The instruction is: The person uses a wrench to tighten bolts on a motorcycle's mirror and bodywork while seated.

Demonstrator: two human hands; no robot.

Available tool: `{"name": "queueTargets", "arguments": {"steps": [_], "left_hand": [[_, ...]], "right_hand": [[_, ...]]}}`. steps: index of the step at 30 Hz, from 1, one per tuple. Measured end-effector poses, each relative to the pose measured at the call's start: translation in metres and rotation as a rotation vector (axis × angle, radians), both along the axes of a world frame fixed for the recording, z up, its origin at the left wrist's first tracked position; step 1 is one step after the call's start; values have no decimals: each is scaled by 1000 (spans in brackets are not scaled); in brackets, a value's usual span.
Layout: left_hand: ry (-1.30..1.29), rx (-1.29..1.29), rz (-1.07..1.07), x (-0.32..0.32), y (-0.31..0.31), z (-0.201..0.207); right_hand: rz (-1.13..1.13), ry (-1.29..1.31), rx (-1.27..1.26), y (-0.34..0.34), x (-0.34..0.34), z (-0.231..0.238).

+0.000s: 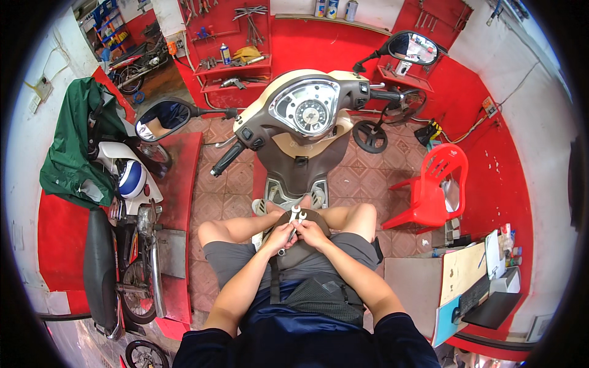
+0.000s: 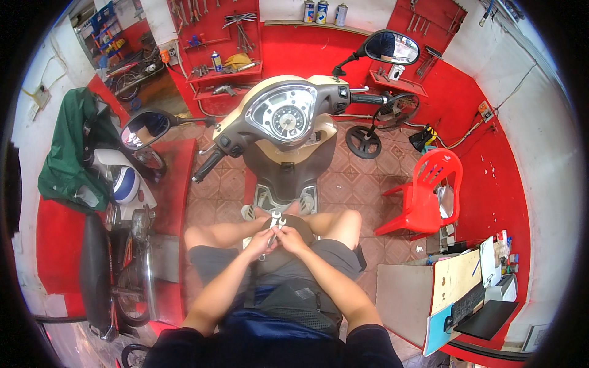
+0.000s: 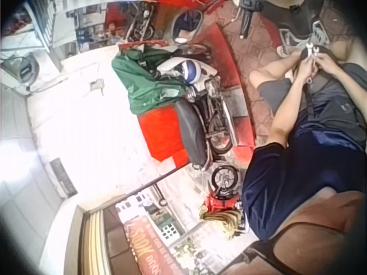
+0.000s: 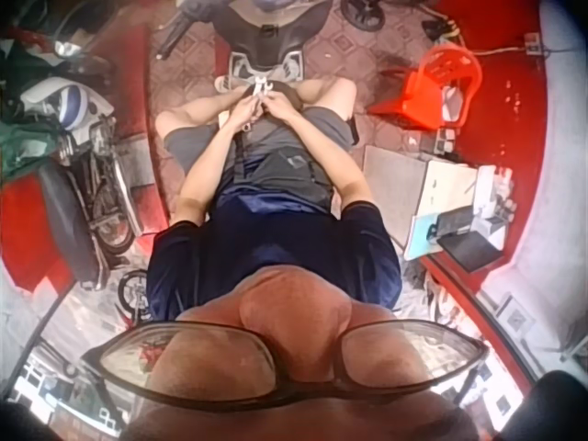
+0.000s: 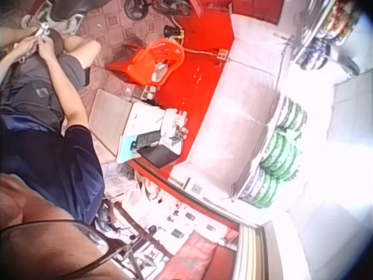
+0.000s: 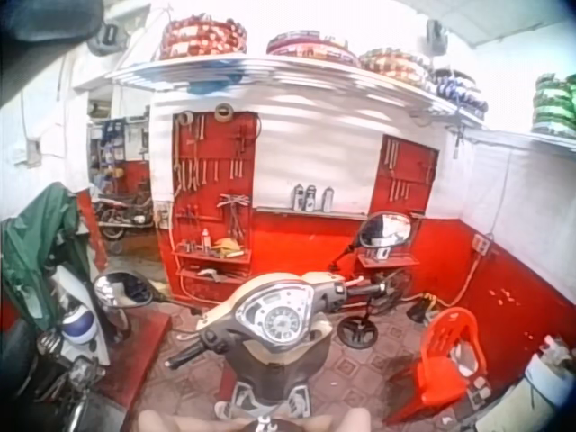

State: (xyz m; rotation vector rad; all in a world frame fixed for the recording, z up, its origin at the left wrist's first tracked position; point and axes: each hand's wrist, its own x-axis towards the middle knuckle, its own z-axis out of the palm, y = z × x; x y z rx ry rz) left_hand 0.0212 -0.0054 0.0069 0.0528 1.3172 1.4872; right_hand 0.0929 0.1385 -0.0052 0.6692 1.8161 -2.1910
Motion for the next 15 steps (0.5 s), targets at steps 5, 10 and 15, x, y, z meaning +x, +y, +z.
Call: {"name": "queueTargets", "arguments": {"steps": [5, 10, 15], "left_hand": [[31, -14, -9, 0, 3, 5], [43, -16, -4, 0, 0, 1], [58, -25, -18, 0, 2, 6]], "right_hand": [[0, 11, 7, 3, 1, -6], [34, 29, 57, 1, 0, -1], [25, 17, 49, 2, 1, -4]]}}
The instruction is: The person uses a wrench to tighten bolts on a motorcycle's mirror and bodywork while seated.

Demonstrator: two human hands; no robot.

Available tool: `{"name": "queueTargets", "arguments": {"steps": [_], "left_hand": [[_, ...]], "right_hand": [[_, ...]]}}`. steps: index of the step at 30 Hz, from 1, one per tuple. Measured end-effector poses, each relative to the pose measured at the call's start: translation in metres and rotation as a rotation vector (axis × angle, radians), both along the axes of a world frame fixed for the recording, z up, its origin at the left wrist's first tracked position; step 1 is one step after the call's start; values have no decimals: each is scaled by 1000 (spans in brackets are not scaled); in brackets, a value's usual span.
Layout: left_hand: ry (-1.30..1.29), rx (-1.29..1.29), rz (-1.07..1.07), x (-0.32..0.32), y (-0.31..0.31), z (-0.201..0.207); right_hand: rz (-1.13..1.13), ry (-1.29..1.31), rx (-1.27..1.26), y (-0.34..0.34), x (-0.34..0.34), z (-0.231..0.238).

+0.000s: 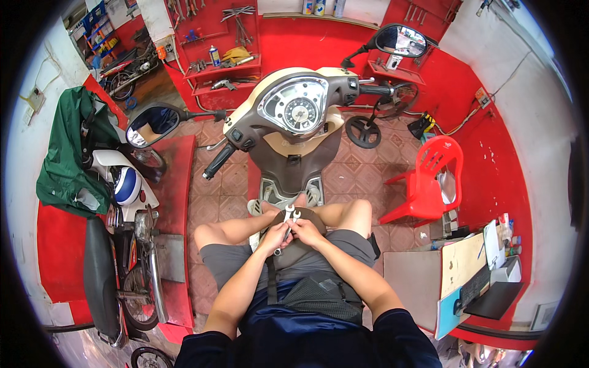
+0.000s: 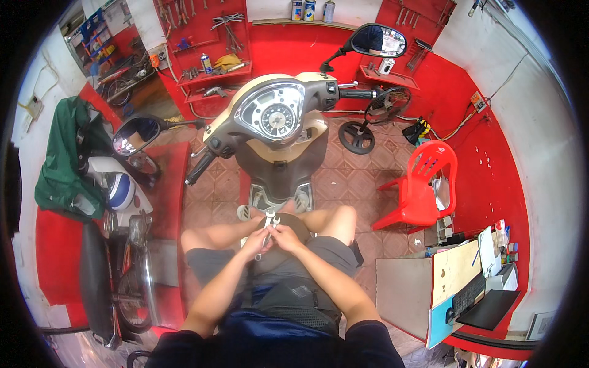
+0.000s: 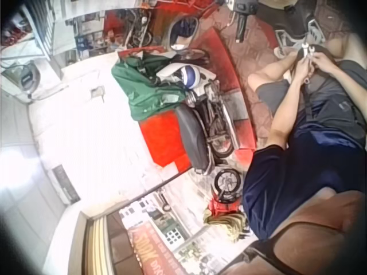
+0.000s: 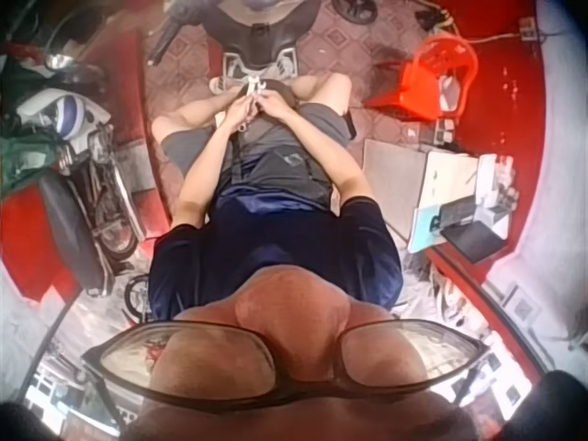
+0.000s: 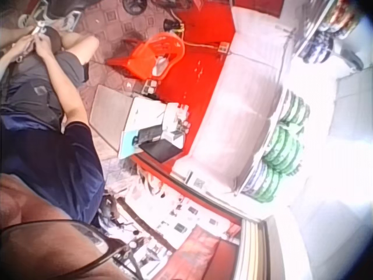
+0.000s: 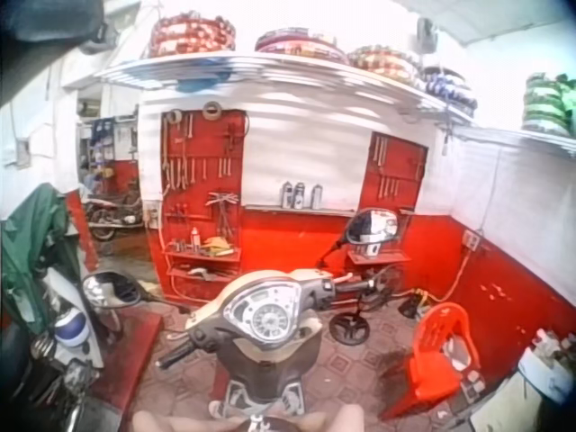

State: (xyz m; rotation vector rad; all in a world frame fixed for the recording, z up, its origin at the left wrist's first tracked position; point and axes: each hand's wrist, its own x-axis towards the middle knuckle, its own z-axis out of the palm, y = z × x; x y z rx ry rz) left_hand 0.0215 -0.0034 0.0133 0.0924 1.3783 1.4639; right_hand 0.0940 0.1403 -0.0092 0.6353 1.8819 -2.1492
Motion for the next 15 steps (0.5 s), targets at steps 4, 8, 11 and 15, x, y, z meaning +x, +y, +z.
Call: {"name": "queueTargets", "arguments": {"steps": [4, 8, 11, 15], "left_hand": [[3, 10, -5, 0, 0, -1], [11, 15, -3, 0, -1, -3], [17, -9, -14, -1, 0, -2], [17, -6, -9, -1, 0, -2]], "right_hand": [[9, 26, 95, 1, -2, -16], [0, 9, 81, 1, -2, -23], [-8, 0, 80, 1, -3, -27], [-5, -2, 87, 2, -3, -34]]}}
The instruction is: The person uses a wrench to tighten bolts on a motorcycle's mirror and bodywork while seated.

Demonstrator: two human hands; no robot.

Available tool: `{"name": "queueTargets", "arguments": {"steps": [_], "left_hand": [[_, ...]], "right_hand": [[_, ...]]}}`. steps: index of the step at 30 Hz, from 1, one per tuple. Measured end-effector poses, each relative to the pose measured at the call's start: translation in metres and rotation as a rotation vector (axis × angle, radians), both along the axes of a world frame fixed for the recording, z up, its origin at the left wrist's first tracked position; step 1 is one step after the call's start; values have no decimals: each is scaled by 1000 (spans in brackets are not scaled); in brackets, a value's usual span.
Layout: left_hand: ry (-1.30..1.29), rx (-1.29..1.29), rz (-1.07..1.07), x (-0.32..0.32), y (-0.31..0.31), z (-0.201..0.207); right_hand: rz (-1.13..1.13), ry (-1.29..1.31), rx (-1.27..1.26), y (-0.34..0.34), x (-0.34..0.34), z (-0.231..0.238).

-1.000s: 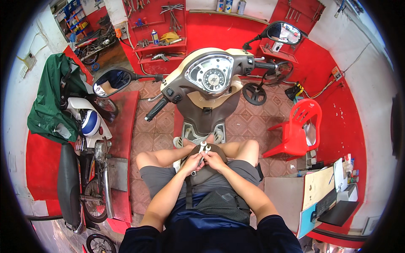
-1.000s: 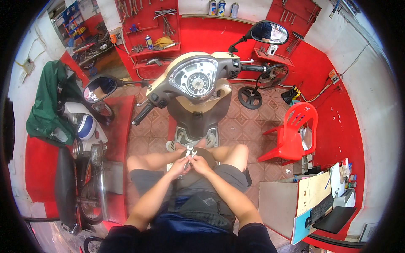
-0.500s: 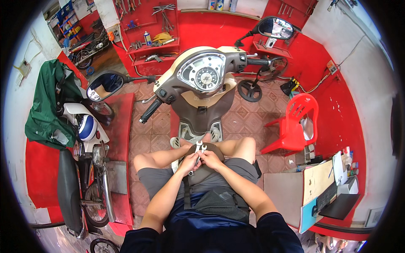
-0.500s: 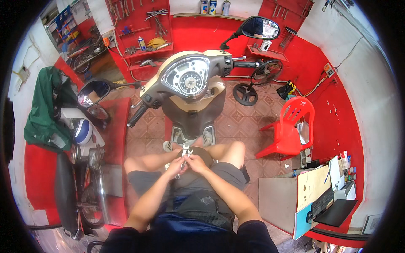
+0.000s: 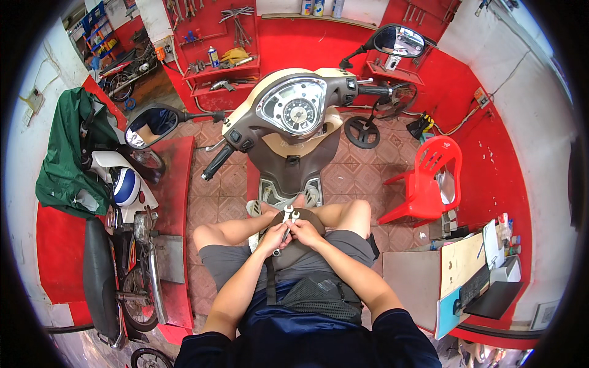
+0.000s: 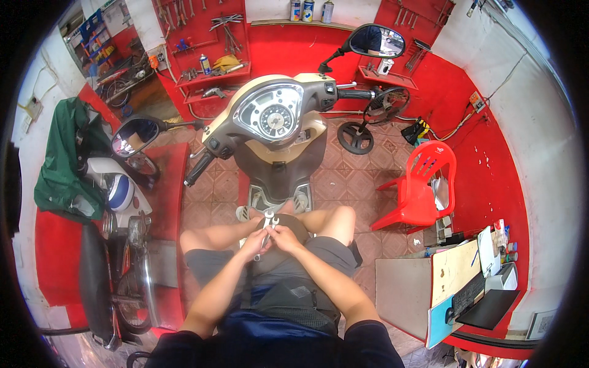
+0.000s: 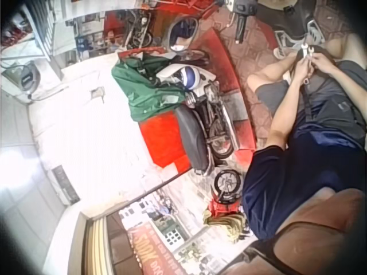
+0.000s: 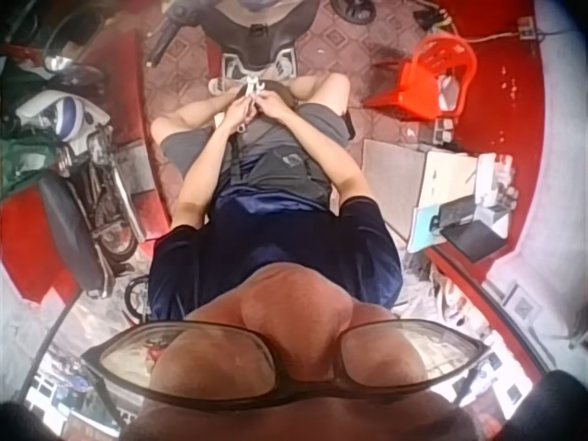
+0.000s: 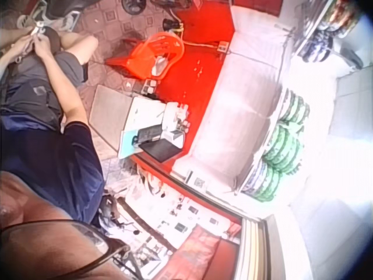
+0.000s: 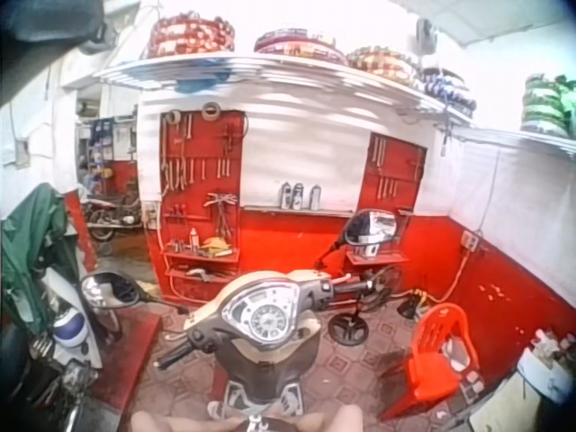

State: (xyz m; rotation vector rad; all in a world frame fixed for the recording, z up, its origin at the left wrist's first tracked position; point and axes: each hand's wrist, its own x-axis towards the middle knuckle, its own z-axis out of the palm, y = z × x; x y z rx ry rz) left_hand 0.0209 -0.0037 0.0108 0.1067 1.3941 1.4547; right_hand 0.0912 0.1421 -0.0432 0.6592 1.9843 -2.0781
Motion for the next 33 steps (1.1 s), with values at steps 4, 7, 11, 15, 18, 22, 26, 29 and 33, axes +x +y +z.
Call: {"name": "queueTargets", "arguments": {"steps": [4, 7, 11, 15, 18, 22, 26, 29, 33], "left_hand": [[-7, -2, -1, 1, 0, 3], [-18, 8, -2, 0, 0, -1], [-45, 8, 11, 0, -1, 1], [-45, 3, 4, 0, 0, -1], [-40, -8, 7, 0, 0, -2], [-48, 3, 11, 0, 0, -5], [-49, -5, 10, 0, 1, -5], [-46, -18, 12, -1, -3, -4], [-29, -9, 2, 0, 0, -1]], "right_hand": [[0, 4, -2, 1, 0, -6], [8, -6, 5, 1, 0, -8], [-19, 35, -12, -2, 1, 0], [-15, 13, 0, -1, 0, 1], [-8, 7, 18, 0, 0, 3], [-8, 27, -7, -1, 0, 7], [-25, 15, -22, -1, 1, 10], [7, 0, -41, -4, 0, 25], [21, 12, 73, 0, 1, 16]]}}
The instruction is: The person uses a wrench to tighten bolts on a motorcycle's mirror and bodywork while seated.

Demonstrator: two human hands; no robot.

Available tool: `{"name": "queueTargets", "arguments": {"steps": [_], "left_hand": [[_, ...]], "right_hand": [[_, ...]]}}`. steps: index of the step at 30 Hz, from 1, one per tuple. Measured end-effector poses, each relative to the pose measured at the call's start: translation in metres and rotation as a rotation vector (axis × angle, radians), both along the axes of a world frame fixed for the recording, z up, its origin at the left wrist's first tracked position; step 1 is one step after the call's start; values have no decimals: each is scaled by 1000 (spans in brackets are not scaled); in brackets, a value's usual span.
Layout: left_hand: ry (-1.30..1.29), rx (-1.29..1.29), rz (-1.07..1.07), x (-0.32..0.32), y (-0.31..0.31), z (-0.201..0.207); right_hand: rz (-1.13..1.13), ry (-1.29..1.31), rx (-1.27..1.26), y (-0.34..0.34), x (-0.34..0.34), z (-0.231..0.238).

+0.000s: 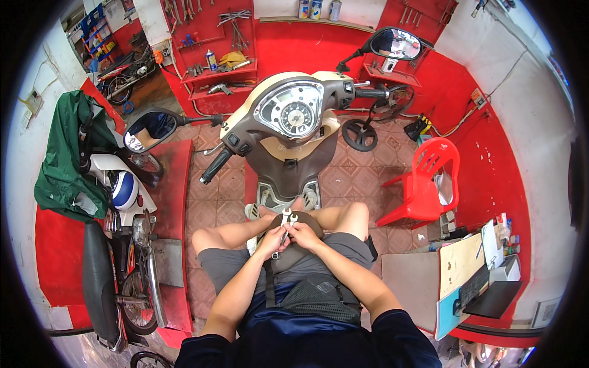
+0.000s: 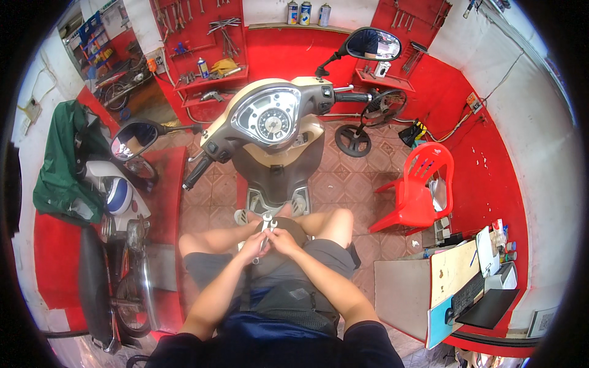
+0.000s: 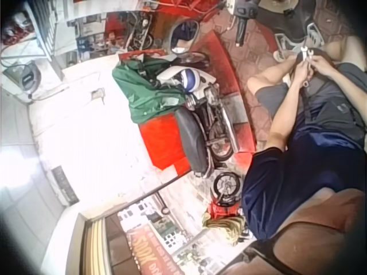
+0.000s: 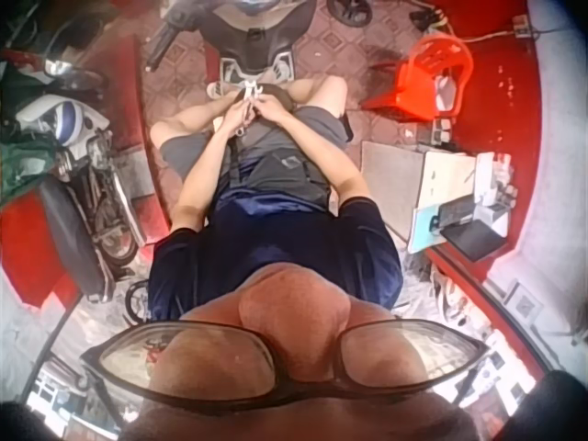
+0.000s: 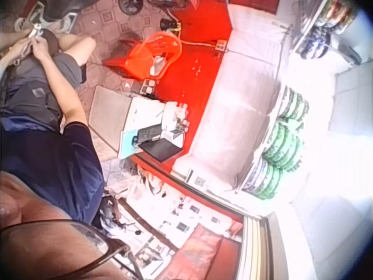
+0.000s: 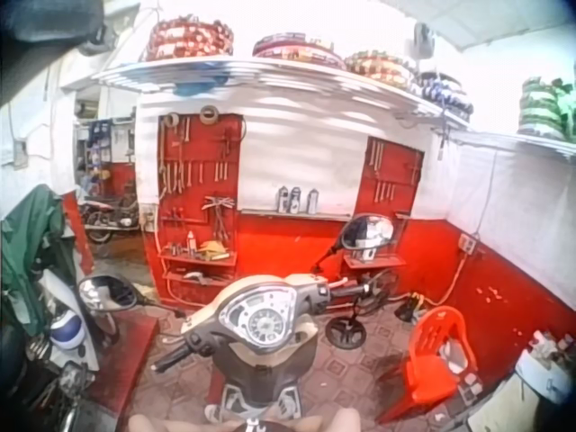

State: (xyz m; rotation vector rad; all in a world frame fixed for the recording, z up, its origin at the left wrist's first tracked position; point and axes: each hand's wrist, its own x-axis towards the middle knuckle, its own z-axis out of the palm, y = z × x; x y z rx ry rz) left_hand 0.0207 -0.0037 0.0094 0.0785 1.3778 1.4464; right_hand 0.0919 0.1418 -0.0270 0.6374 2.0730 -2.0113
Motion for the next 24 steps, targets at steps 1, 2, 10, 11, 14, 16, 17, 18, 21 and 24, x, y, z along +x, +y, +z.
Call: {"name": "queueTargets", "arguments": {"steps": [1, 2, 10, 11, 14, 16, 17, 18, 21, 24], "left_hand": [[4, 8, 2, 0, 0, -1], [8, 16, 3, 0, 1, -2], [-11, 23, 15, 0, 0, -2], [-18, 27, 13, 0, 1, -2], [-23, 31, 17, 0, 1, -3], [-18, 27, 22, 0, -1, -3], [-13, 25, 27, 0, -2, -3], [-13, 25, 25, 0, -2, -2], [-8, 24, 19, 1, 0, -1], [-15, 26, 13, 1, 1, -2]], "right_hand": [[-2, -1, 0, 0, 0, -4], [-29, 10, -47, 0, 1, -7], [-66, 4, -130, -1, 2, -5], [-57, 15, -82, 0, 1, -10], [-40, 27, -35, 1, 1, -14], [-32, 29, -36, -1, 0, -11], [-28, 14, -50, -1, 0, -9], [-27, 0, -62, -1, 0, -9], [-5, 15, -35, 2, 1, -10], [-3, 16, 23, 2, -1, -9]]}}
